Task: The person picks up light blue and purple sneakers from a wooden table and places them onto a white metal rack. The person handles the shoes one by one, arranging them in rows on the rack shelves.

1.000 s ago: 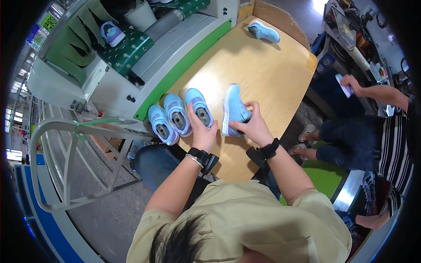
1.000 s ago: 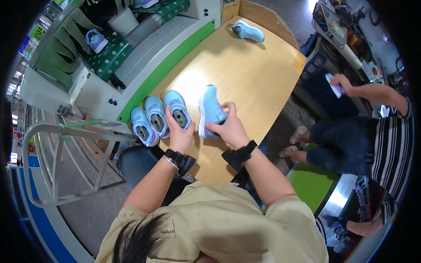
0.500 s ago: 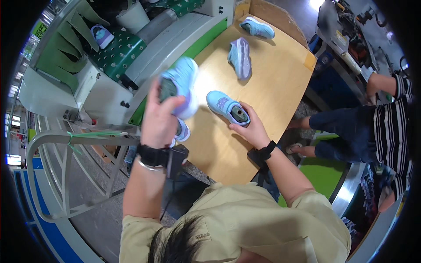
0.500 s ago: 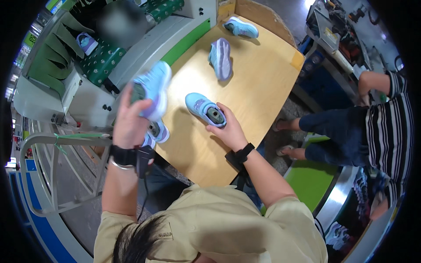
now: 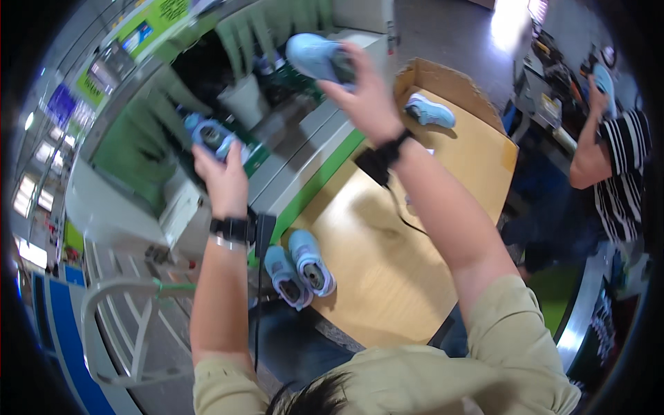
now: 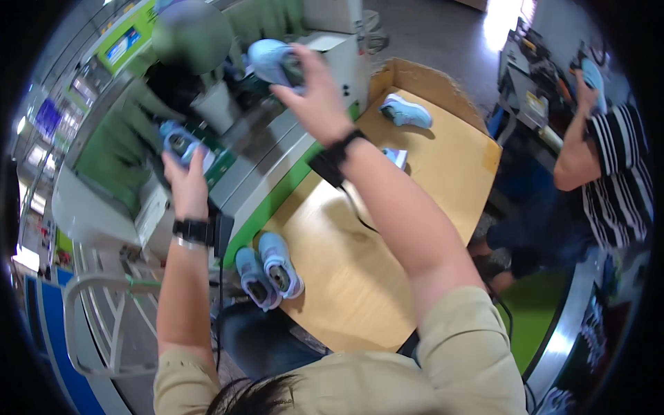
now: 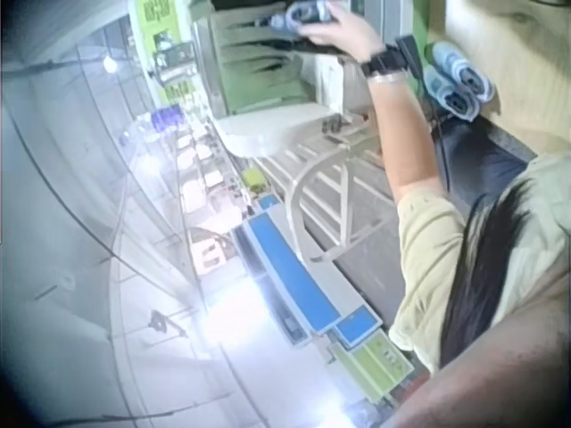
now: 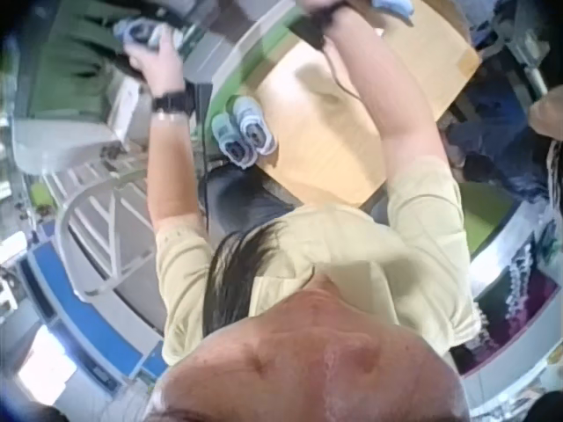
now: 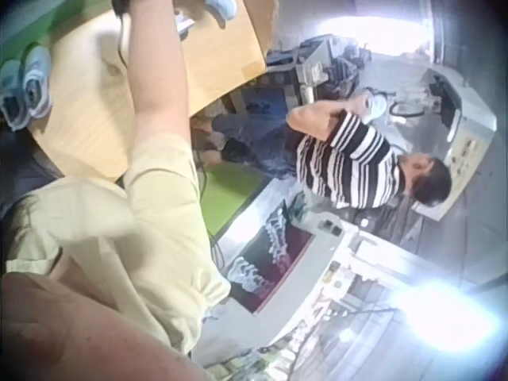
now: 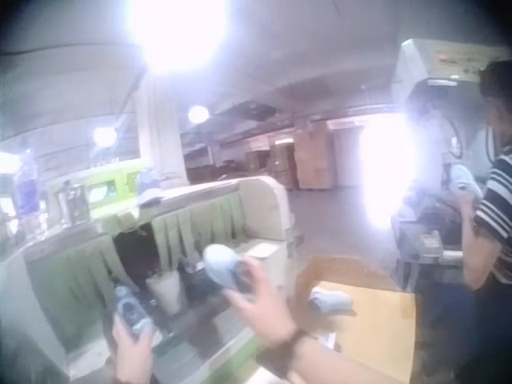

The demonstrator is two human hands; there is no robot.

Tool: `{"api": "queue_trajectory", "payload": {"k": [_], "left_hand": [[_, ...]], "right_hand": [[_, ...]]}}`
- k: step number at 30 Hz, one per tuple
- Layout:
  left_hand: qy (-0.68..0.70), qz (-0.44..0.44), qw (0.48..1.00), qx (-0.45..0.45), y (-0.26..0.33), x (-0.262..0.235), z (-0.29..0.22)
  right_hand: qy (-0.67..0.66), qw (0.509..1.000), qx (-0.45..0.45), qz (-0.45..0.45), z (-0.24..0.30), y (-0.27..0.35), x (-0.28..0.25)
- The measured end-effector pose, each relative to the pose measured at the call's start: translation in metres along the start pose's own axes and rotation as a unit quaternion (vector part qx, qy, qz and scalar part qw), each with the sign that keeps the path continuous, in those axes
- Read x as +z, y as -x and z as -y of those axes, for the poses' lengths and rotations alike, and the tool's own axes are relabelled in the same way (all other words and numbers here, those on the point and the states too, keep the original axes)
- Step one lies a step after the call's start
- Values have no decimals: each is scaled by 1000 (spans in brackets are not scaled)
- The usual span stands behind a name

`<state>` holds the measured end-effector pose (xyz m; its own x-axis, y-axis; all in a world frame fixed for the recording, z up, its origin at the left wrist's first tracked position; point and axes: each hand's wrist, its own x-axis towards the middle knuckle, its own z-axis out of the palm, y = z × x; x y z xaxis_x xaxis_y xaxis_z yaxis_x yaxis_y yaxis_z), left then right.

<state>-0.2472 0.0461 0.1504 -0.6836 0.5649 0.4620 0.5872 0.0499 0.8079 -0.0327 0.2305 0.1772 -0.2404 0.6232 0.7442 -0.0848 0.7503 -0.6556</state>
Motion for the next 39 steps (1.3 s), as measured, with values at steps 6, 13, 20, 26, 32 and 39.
{"api": "queue_trajectory", "payload": {"k": [6, 13, 20, 26, 32, 39], "left_hand": [[-50, 106, 989, 88, 138, -3, -35], [-337, 340, 876, 51, 240, -24, 35], [-341, 283, 894, 68, 249, -18, 45], [-328, 256, 907, 63, 250, -15, 48], [-325, 250, 910, 63, 256, -24, 53], [-289, 212, 930, 88, 256, -16, 54]], "right_hand": [[98, 984, 142, 50, -90, -8, 48], [526, 791, 256, 180, -129, 162, -98], [174, 885, 419, 105, -104, 215, -219], [156, 904, 250, 308, -12, 262, -189], [215, 941, 217, 143, 16, 285, -179], [119, 932, 324, 107, 60, 343, -95]]}}
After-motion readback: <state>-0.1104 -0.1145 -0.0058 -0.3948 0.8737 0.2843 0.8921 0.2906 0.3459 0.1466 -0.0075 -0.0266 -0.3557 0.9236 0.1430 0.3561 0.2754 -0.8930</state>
